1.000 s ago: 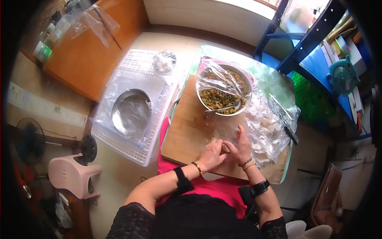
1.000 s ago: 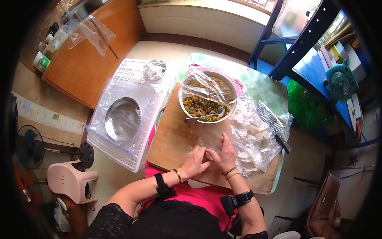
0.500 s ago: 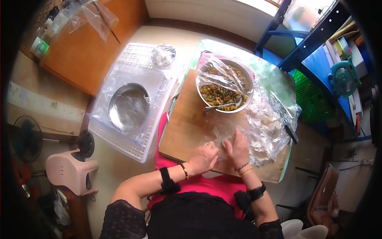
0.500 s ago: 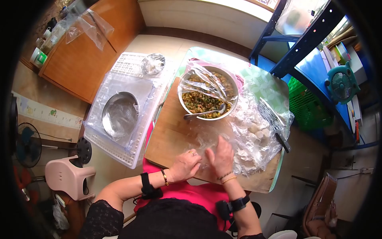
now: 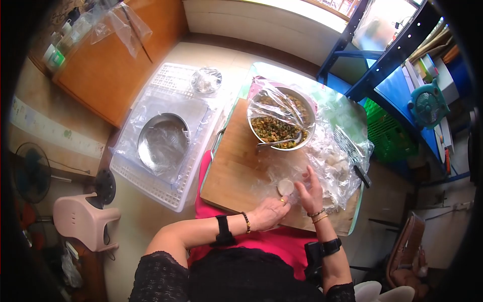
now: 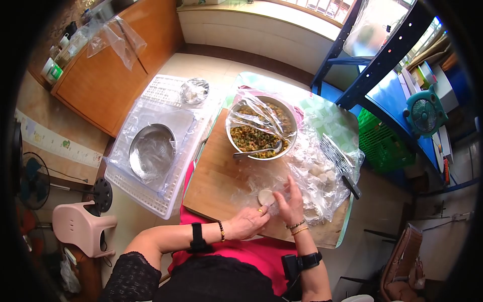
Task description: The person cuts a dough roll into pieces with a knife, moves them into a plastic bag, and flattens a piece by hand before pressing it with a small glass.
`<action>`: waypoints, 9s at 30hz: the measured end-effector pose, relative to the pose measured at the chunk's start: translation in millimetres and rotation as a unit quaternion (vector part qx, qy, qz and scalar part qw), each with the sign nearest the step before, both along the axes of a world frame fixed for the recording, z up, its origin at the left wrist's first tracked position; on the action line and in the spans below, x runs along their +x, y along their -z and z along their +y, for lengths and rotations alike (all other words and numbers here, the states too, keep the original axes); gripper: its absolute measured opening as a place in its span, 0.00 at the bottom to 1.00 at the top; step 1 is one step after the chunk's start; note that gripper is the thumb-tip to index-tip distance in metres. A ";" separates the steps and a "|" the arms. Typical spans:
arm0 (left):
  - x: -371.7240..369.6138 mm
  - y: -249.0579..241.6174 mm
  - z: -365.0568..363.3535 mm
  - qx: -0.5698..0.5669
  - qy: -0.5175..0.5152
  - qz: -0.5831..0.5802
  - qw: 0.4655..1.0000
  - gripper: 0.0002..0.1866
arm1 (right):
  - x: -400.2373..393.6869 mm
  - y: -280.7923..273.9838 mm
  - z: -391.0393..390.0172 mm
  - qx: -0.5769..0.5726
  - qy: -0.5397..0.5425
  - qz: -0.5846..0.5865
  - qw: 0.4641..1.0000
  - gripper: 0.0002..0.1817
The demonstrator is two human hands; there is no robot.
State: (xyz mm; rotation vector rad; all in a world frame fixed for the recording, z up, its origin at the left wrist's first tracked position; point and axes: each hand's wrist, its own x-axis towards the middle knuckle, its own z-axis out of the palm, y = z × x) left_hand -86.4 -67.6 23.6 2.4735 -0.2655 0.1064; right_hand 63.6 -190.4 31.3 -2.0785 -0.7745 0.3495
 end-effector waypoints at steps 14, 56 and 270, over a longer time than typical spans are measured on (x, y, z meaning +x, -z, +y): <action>-16.5 -9.0 2.4 -0.034 -0.032 0.001 0.999 0.19 | -9.4 13.1 30.7 -0.060 0.036 -0.124 0.990 0.44; -29.5 -20.6 10.7 0.090 -0.036 0.003 0.995 0.38 | -12.9 9.3 33.6 -0.103 0.020 -0.165 0.981 0.50; -38.3 -24.2 2.4 0.079 -0.012 0.063 0.995 0.36 | -14.9 13.7 10.3 -0.079 -0.038 -0.201 0.976 0.44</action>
